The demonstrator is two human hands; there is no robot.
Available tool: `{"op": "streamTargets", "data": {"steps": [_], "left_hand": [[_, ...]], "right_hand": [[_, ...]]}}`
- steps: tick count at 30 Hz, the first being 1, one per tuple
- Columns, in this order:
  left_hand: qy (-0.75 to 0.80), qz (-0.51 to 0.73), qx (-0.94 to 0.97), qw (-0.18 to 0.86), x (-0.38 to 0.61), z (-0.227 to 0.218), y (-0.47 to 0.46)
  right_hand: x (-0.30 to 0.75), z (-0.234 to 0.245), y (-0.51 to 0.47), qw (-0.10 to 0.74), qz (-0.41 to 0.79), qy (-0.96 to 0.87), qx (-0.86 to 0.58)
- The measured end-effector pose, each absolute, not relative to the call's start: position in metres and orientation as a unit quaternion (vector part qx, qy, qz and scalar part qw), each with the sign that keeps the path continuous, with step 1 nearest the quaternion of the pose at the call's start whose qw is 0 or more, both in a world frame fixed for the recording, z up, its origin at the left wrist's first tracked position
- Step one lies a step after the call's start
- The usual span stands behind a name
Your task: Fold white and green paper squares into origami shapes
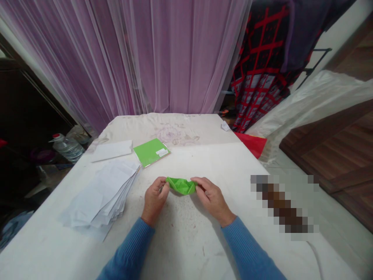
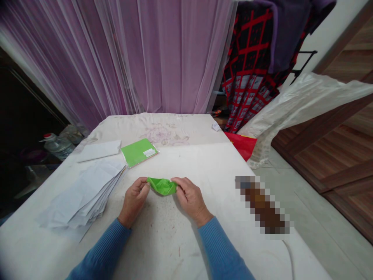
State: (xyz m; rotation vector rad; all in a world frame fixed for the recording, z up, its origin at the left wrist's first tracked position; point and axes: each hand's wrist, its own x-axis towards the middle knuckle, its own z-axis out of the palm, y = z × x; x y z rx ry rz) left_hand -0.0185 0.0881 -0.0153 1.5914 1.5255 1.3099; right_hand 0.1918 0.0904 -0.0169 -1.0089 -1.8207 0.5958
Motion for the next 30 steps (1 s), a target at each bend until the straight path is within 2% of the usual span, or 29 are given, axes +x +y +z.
{"op": "streamTargets", "data": {"steps": [8, 13, 20, 30], "left_hand": [[0.583, 0.449, 0.63, 0.249, -0.021, -0.02, 0.088], [0.569, 0.469, 0.617, 0.276, -0.024, -0.016, 0.089], [0.568, 0.501, 0.558, 0.338, -0.025, -0.012, 0.092], [0.628, 0.477, 0.523, 0.323, -0.028, -0.019, 0.094]], "right_hand": [[0.198, -0.01, 0.088, 0.362, 0.215, -0.819, -0.391], [0.205, -0.011, 0.09, 0.322, 0.21, -0.834, -0.396], [0.207, -0.016, 0.094, 0.333, 0.183, -0.824, -0.42], [0.203, -0.014, 0.094, 0.349, 0.275, -0.718, -0.536]]}}
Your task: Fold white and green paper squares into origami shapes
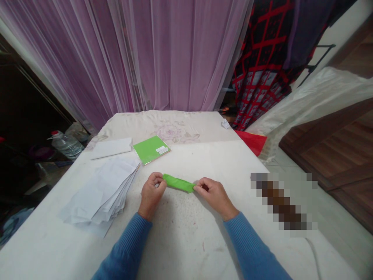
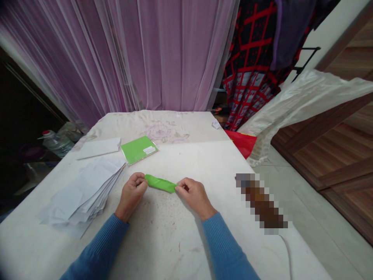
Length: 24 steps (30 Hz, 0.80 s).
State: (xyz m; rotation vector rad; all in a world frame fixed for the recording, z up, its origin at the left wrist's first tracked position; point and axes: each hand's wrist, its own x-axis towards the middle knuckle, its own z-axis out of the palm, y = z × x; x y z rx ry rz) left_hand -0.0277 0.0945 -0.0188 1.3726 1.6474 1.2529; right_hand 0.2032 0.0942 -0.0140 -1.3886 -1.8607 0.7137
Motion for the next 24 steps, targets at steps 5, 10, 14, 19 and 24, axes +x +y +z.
{"op": "streamTargets", "data": {"steps": [5, 10, 14, 19, 24], "left_hand": [[0.638, 0.423, 0.577, 0.284, -0.031, -0.018, 0.095], [0.636, 0.414, 0.59, 0.276, -0.031, -0.018, 0.094], [0.622, 0.431, 0.588, 0.285, -0.032, -0.023, 0.095], [0.598, 0.411, 0.615, 0.308, -0.04, -0.022, 0.096], [0.582, 0.339, 0.682, 0.285, -0.05, -0.013, 0.094]], "right_hand": [[0.202, -0.018, 0.095, 0.37, 0.319, -0.683, -0.543], [0.202, -0.019, 0.095, 0.348, 0.313, -0.707, -0.53], [0.204, -0.017, 0.094, 0.336, 0.252, -0.769, -0.482], [0.206, -0.018, 0.093, 0.337, 0.23, -0.812, -0.419], [0.204, -0.012, 0.09, 0.296, 0.243, -0.823, -0.419]]}}
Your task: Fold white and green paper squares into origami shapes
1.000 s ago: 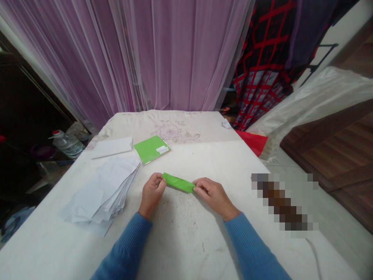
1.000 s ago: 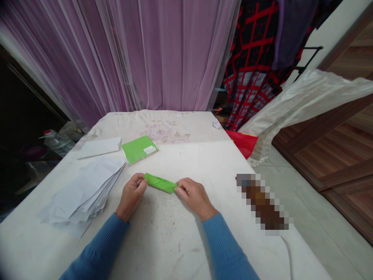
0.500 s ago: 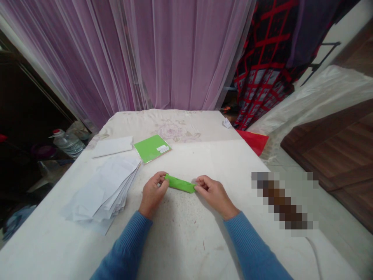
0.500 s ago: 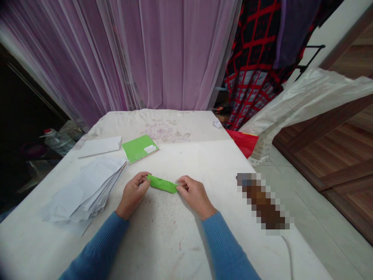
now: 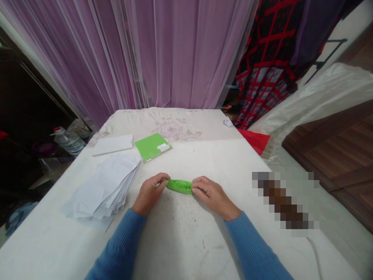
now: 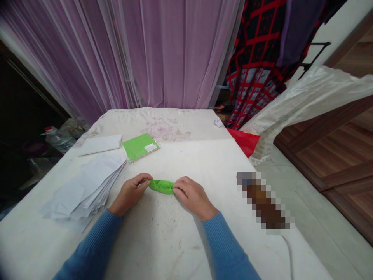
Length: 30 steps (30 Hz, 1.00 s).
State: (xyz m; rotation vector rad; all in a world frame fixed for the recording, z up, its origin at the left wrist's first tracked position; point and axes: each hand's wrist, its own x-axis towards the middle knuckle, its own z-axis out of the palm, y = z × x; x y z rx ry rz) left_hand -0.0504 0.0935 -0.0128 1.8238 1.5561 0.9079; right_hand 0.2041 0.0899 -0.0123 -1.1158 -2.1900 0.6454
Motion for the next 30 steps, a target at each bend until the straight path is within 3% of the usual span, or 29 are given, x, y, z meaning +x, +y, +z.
{"op": "streamTargets", "data": {"steps": [7, 18, 23, 30], "left_hand": [[0.574, 0.275, 0.72, 0.277, -0.06, 0.001, 0.087], [0.622, 0.254, 0.677, 0.301, -0.056, -0.004, 0.089], [0.628, 0.204, 0.709, 0.249, -0.05, -0.001, 0.087], [0.636, 0.106, 0.755, 0.116, -0.035, 0.008, 0.08]], "right_hand": [[0.203, -0.009, 0.09, 0.266, 0.26, -0.8, -0.471], [0.196, -0.028, 0.097, 0.395, 0.362, -0.645, -0.544], [0.187, -0.029, 0.097, 0.361, 0.262, -0.644, -0.621], [0.179, -0.029, 0.094, 0.3, 0.112, -0.724, -0.611]]}}
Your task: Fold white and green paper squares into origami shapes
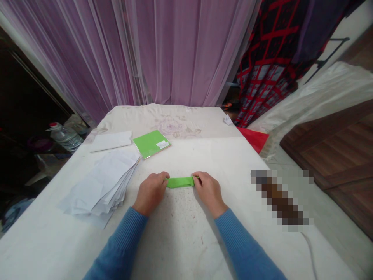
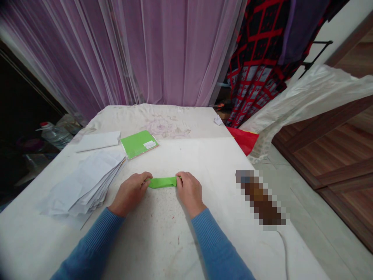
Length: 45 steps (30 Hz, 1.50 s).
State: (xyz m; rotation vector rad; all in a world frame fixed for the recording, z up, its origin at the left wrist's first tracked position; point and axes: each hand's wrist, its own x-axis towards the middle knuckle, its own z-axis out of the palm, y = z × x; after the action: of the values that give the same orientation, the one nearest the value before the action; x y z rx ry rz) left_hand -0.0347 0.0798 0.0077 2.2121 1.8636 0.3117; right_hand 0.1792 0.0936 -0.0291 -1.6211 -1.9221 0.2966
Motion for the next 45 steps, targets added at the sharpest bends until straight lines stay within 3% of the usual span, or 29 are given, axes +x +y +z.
{"op": "streamTargets", "data": {"steps": [11, 22, 33, 38, 45], "left_hand": [[0.576, 0.089, 0.812, 0.016, -0.026, 0.005, 0.079], [0.586, 0.11, 0.803, 0.019, -0.016, 0.008, 0.075], [0.547, 0.034, 0.836, 0.009, -0.028, 0.002, 0.086], [0.545, 0.026, 0.838, 0.007, -0.029, 0.0, 0.087], [0.547, 0.033, 0.836, 0.01, -0.025, 0.005, 0.083]], "right_hand": [[0.181, -0.03, 0.093, 0.324, 0.117, -0.735, -0.584], [0.181, -0.019, 0.088, 0.316, 0.11, -0.756, -0.563], [0.186, -0.023, 0.091, 0.297, 0.105, -0.767, -0.56], [0.188, -0.015, 0.083, 0.334, 0.058, -0.775, -0.533], [0.183, -0.009, 0.077, 0.29, 0.003, -0.846, -0.448]]}}
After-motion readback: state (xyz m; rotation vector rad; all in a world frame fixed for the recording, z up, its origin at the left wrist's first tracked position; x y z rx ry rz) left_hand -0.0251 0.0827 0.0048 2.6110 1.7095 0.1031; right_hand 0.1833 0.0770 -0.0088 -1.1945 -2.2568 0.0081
